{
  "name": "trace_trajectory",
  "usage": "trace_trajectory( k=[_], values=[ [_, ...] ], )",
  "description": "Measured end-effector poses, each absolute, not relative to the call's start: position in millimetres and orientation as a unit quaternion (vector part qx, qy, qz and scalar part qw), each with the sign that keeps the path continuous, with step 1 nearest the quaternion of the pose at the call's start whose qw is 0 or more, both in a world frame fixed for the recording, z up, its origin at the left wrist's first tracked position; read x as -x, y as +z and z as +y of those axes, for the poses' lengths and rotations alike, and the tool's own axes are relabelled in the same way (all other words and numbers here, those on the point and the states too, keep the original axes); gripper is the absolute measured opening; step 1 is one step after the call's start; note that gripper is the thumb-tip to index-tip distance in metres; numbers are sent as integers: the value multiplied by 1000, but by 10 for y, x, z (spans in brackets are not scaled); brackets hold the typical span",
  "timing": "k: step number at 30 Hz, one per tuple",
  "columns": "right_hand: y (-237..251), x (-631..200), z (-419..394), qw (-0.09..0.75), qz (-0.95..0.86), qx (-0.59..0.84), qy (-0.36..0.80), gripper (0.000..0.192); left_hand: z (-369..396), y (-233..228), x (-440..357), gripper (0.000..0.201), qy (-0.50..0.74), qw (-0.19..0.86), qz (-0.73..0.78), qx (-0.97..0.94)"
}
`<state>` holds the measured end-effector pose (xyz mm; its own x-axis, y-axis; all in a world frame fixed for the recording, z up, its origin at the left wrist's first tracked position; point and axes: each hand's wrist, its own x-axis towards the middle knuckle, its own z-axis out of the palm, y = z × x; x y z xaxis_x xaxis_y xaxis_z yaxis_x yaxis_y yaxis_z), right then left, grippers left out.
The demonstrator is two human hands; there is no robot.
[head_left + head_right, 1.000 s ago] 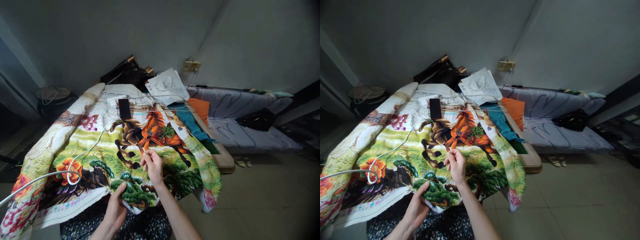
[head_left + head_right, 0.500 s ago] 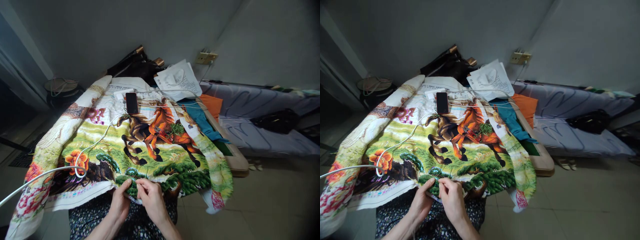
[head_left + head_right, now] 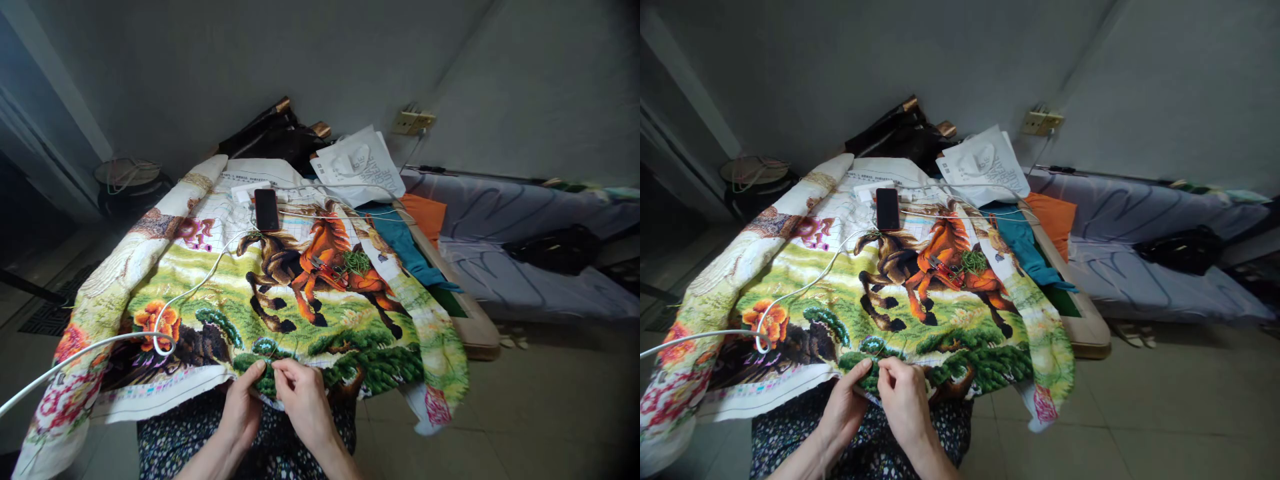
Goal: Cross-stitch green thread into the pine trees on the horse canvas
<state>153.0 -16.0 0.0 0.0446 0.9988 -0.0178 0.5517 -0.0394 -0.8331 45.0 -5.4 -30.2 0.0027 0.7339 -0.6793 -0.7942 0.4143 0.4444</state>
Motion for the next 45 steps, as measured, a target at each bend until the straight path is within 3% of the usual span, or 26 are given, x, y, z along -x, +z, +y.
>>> trace_trajectory(
  k=[6,15,34,45],
  values=[
    [-60,-1438,-178,331,-585,673,308,18,-55,-311,-443,14,541,709,451,36],
    [-68,-1373,-201,423,-463,630,458,15,-7,-219,-453,19,537,682,496,22],
    [-166,-1350,-223,437,-492,632,408,15,9,-242,-468,24,540,671,507,18],
    [-167,-1359,-183,435,-461,635,442,16,-12,-233,-470,23,545,679,491,28]
  ],
)
